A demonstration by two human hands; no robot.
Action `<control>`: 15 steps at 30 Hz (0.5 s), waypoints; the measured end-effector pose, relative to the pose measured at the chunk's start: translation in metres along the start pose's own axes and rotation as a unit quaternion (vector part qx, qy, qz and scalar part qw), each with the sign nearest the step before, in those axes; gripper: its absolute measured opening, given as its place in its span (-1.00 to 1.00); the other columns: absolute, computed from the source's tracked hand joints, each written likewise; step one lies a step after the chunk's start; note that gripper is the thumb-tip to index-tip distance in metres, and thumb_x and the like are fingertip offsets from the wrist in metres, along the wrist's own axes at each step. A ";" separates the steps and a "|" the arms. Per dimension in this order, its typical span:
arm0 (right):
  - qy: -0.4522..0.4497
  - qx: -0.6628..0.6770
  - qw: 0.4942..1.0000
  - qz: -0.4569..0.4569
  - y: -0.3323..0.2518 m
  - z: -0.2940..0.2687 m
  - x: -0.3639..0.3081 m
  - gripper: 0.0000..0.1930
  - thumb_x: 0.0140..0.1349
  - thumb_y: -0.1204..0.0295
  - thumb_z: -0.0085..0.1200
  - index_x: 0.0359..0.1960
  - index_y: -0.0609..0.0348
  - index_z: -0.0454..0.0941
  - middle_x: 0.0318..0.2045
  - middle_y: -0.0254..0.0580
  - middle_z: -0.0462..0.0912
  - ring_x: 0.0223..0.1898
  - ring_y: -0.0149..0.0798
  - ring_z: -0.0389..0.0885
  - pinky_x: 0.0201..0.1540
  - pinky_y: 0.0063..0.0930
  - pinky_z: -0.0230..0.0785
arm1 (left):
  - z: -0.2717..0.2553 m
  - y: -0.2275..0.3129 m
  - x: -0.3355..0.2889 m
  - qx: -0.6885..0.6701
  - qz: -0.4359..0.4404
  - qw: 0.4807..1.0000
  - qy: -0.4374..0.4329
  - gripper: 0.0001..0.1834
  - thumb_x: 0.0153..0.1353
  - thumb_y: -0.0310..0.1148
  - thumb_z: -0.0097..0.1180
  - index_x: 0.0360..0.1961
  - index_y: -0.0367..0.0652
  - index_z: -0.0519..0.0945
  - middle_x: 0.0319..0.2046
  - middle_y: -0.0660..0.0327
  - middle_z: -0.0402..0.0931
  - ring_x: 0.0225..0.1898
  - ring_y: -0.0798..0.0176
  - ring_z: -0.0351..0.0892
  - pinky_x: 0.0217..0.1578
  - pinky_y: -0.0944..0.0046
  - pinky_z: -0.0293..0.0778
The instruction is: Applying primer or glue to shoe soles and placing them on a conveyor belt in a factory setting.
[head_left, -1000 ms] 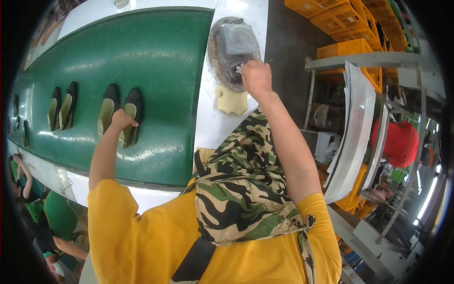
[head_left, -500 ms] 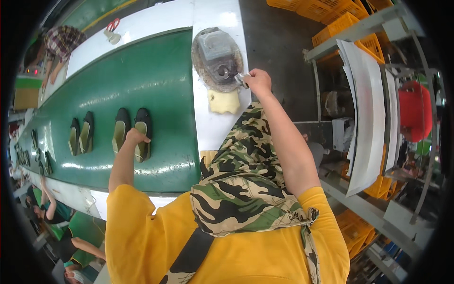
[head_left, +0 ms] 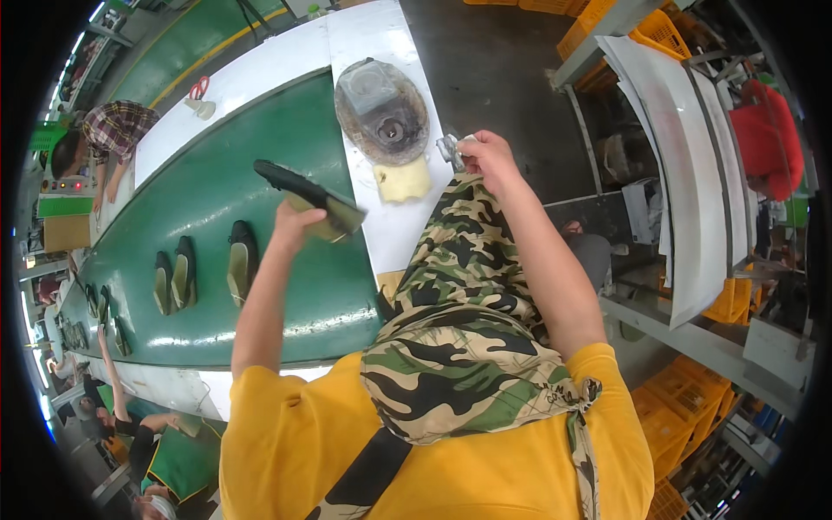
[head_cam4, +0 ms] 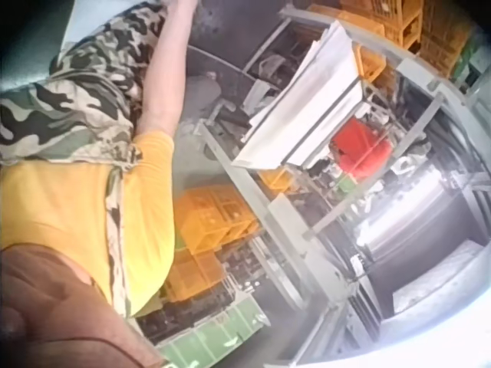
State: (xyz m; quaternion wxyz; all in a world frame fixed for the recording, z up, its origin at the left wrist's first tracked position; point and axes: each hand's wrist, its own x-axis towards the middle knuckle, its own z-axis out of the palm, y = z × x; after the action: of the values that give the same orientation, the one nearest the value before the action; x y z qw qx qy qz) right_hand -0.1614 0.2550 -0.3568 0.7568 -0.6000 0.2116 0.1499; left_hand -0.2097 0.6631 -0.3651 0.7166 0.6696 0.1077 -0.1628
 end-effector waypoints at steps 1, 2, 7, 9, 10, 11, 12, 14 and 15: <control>-0.005 -0.011 1.000 -0.021 -0.005 0.007 -0.006 -0.84 0.07 0.49 0.24 -0.44 0.13 0.46 -0.53 -0.37 0.53 -0.53 -0.47 0.47 -0.48 -0.61 0.25 | 0.022 0.011 -0.001 -0.026 0.054 0.998 -0.019 -0.40 -0.22 -0.64 0.37 -0.03 -0.27 0.51 -0.14 0.16 0.58 -0.09 0.16 0.59 -0.01 0.18 0.50; -0.011 -0.022 0.999 -0.041 -0.017 0.019 -0.019 -0.84 0.07 0.49 0.25 -0.45 0.15 0.46 -0.54 -0.37 0.53 -0.54 -0.48 0.45 -0.48 -0.61 0.24 | 0.040 0.017 -0.005 -0.014 0.083 0.996 -0.009 -0.39 -0.24 -0.66 0.37 -0.03 -0.27 0.51 -0.14 0.16 0.58 -0.08 0.17 0.58 -0.01 0.19 0.50; -0.039 -0.077 0.983 -0.163 -0.022 0.036 -0.031 -0.84 0.03 0.52 0.26 -0.49 0.19 0.47 -0.55 -0.38 0.53 -0.52 -0.53 0.43 -0.46 -0.59 0.25 | 0.098 0.046 -0.009 0.336 0.287 0.894 -0.074 -0.32 -0.27 -0.55 0.46 0.01 -0.19 0.52 -0.10 0.17 0.58 -0.04 0.18 0.55 0.05 0.19 0.44; -0.039 -0.096 0.977 -0.188 -0.030 0.041 -0.041 -0.85 0.02 0.53 0.25 -0.50 0.20 0.47 -0.54 -0.39 0.53 -0.51 -0.53 0.43 -0.45 -0.58 0.27 | 0.121 0.061 -0.013 0.375 0.361 0.851 -0.070 -0.28 -0.20 -0.45 0.46 0.08 -0.17 0.46 -0.01 0.17 0.51 -0.03 0.23 0.51 0.04 0.24 0.42; -0.037 -0.105 0.974 -0.198 -0.031 0.043 -0.043 -0.85 0.00 0.52 0.24 -0.50 0.21 0.48 -0.55 -0.39 0.53 -0.51 -0.53 0.43 -0.45 -0.57 0.27 | 0.127 0.059 -0.014 0.359 0.338 0.869 -0.053 -0.29 -0.17 -0.46 0.46 0.09 -0.17 0.45 -0.02 0.17 0.51 -0.03 0.26 0.50 0.03 0.26 0.42; -0.022 -0.126 0.970 -0.207 -0.033 0.043 -0.046 -0.86 -0.01 0.52 0.24 -0.50 0.22 0.48 -0.55 -0.39 0.53 -0.51 -0.53 0.43 -0.46 -0.57 0.27 | 0.134 0.056 -0.014 0.341 0.314 0.885 -0.035 -0.31 -0.13 -0.46 0.45 0.10 -0.18 0.44 -0.04 0.17 0.51 -0.03 0.29 0.48 0.02 0.28 0.42; -0.006 -0.147 0.965 -0.216 -0.036 0.043 -0.049 -0.86 -0.01 0.51 0.23 -0.50 0.22 0.48 -0.55 -0.39 0.53 -0.51 -0.53 0.42 -0.46 -0.57 0.27 | 0.138 0.056 -0.016 0.291 0.314 0.903 -0.048 -0.33 -0.11 -0.47 0.44 0.09 -0.18 0.44 -0.05 0.17 0.51 -0.04 0.31 0.48 0.01 0.29 0.43; 0.016 -0.160 0.962 -0.222 -0.035 0.040 -0.051 -0.86 -0.02 0.50 0.23 -0.50 0.23 0.48 -0.55 -0.38 0.53 -0.52 -0.54 0.42 -0.47 -0.57 0.26 | 0.151 0.070 -0.024 0.187 0.308 0.930 -0.076 -0.38 -0.05 -0.48 0.42 0.07 -0.19 0.44 -0.06 0.17 0.51 -0.05 0.33 0.48 -0.01 0.30 0.44; 0.020 -0.152 0.963 -0.221 -0.033 0.039 -0.050 -0.86 -0.03 0.50 0.23 -0.50 0.23 0.48 -0.55 -0.38 0.53 -0.52 -0.54 0.42 -0.48 -0.57 0.26 | 0.155 0.072 -0.026 0.160 0.322 0.929 -0.088 -0.40 -0.04 -0.49 0.41 0.06 -0.19 0.43 -0.06 0.16 0.51 -0.05 0.33 0.48 -0.01 0.30 0.44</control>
State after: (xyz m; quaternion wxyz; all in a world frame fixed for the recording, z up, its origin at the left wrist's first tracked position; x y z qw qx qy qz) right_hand -0.1832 0.2862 -0.2967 0.6664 -0.7429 0.0636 -0.0028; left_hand -0.2166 0.5147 -0.2761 0.6206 0.7570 -0.2044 0.0030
